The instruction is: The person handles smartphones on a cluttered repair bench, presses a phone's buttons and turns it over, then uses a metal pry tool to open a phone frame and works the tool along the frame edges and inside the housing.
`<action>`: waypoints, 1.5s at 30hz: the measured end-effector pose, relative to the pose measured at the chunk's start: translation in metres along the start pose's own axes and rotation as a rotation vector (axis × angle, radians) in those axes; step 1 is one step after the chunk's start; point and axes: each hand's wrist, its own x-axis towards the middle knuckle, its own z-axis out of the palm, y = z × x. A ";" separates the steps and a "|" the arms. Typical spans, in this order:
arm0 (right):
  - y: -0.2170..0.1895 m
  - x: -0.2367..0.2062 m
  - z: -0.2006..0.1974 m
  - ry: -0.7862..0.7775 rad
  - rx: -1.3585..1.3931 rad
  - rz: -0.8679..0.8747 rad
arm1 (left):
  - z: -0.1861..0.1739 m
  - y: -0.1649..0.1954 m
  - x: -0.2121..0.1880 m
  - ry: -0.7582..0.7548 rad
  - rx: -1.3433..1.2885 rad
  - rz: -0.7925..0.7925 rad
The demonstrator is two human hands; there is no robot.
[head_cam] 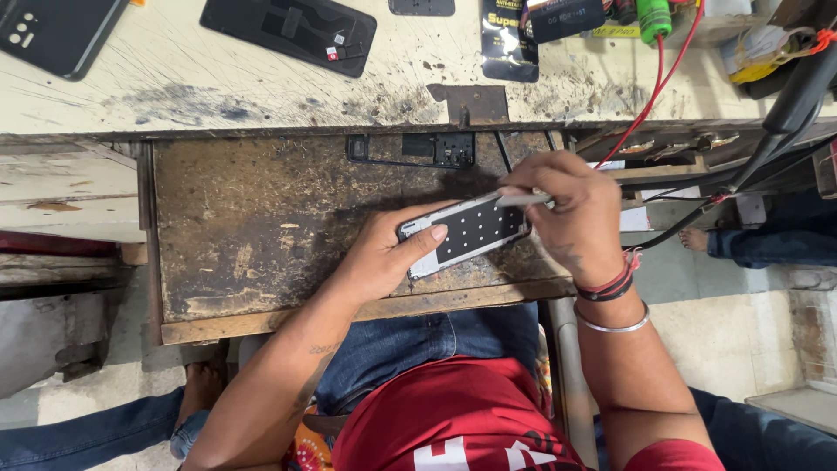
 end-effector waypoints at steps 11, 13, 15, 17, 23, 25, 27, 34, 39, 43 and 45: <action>-0.006 0.005 0.009 -0.105 -0.229 -0.189 | 0.004 0.007 0.000 0.028 -0.058 -0.176; 0.000 0.006 0.002 -0.113 -0.269 -0.175 | 0.005 0.009 -0.001 0.032 -0.023 -0.143; 0.002 0.006 0.000 -0.096 -0.290 -0.169 | 0.005 0.009 0.000 0.046 0.053 -0.065; 0.000 0.003 0.001 -0.100 -0.263 -0.180 | 0.007 0.006 0.001 0.038 0.021 -0.135; -0.008 0.001 0.011 -0.135 -0.227 -0.218 | 0.006 0.000 0.003 0.051 -0.007 -0.197; -0.004 0.005 0.006 -0.080 -0.232 -0.161 | 0.003 -0.001 0.002 0.070 -0.113 -0.181; 0.002 0.007 -0.001 0.107 -0.221 -0.077 | 0.001 -0.004 0.002 0.108 -0.206 -0.135; 0.025 0.011 -0.071 0.398 -0.579 -0.012 | -0.001 -0.013 0.003 0.143 -0.210 -0.152; 0.041 0.017 -0.066 0.251 0.252 0.393 | -0.001 -0.009 0.004 0.137 -0.209 -0.083; 0.032 -0.023 -0.022 0.212 0.898 0.185 | -0.002 -0.008 0.004 0.119 -0.276 -0.115; 0.028 -0.034 -0.005 0.194 1.028 0.239 | -0.002 -0.008 0.003 0.112 -0.275 -0.096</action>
